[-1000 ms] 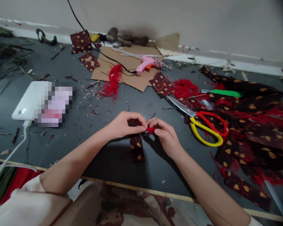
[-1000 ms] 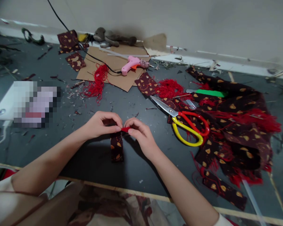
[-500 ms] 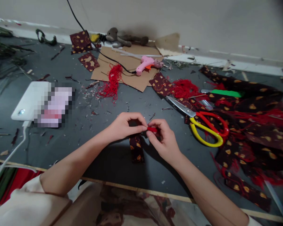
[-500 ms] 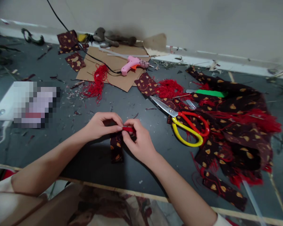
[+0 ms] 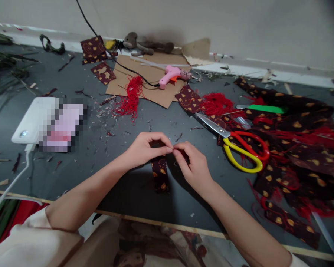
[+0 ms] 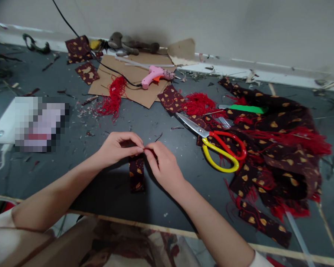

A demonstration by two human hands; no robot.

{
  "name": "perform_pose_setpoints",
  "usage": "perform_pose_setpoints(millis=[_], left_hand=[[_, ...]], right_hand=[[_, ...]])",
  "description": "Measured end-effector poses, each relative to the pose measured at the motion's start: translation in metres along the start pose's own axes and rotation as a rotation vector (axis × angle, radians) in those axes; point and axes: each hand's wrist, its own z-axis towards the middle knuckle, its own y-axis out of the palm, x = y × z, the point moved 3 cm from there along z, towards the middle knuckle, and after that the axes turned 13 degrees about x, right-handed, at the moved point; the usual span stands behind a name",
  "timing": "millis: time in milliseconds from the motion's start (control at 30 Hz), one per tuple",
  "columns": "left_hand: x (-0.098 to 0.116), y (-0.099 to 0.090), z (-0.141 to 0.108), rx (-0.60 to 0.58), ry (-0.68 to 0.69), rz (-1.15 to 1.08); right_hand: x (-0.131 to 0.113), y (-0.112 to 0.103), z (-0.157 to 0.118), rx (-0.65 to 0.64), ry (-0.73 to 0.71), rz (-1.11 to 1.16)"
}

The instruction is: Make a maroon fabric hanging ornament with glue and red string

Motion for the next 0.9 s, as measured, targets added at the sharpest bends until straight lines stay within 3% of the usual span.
perform_pose_setpoints(millis=[300, 467, 733, 900], left_hand=[[0.0005, 0.0021, 0.0008, -0.001, 0.007, 0.061], [0.002, 0.0008, -0.0008, -0.091, 0.079, 0.049], [0.0092, -0.0001, -0.0016, -0.105, 0.281, 0.208], [0.0099, -0.0007, -0.0007, -0.101, 0.298, 0.244]], right_hand=[[-0.0034, -0.0009, 0.0016, 0.009, -0.094, -0.027], [-0.0006, -0.0009, 0.0025, 0.007, 0.005, 0.069], [0.0035, 0.0009, 0.0042, -0.047, 0.138, 0.188], [0.004, 0.0021, 0.0045, -0.086, 0.197, 0.219]])
